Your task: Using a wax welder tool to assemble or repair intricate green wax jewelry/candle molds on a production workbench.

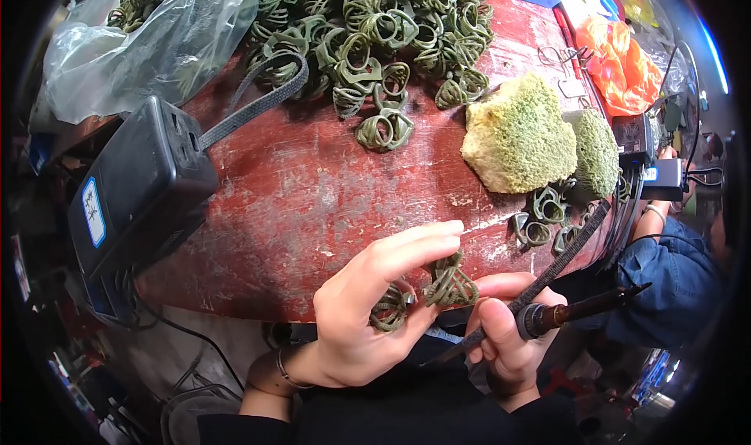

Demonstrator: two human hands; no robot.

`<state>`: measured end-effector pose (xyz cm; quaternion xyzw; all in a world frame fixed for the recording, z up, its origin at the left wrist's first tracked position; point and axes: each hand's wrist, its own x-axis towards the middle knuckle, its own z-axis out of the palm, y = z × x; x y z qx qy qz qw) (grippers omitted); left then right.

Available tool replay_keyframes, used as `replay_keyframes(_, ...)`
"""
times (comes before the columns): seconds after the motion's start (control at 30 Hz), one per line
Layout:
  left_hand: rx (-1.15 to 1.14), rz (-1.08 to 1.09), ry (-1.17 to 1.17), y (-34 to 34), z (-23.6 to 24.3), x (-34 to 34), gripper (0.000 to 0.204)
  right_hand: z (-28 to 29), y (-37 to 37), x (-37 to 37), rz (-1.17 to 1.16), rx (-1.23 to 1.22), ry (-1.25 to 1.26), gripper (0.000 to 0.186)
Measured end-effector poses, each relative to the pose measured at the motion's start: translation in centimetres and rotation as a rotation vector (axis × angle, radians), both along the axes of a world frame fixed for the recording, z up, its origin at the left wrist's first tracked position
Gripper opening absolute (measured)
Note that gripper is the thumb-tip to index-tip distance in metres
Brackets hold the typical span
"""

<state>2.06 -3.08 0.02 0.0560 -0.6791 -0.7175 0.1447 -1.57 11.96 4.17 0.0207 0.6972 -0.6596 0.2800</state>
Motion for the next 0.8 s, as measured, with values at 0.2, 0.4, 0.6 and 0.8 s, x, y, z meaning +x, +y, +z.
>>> replay_keyframes(0.2,-0.161,0.059,0.063,0.0,0.0,-0.1,0.051,0.4,0.7,-0.3,-0.143,0.028,0.071,0.018)
replay_keyframes(0.4,-0.154,0.039,0.052,0.1,0.3,-0.1,0.051,-0.3,1.9,0.0,-0.299,-0.140,0.358,0.029)
replay_keyframes(0.6,-0.142,-0.013,0.055,0.0,0.0,-0.3,0.049,0.1,2.8,-0.2,-0.467,-0.124,0.470,0.027)
replay_keyframes(0.8,-0.173,-0.048,0.073,0.4,-0.4,-0.8,0.044,1.3,3.3,-1.0,-0.576,0.079,0.668,0.026)
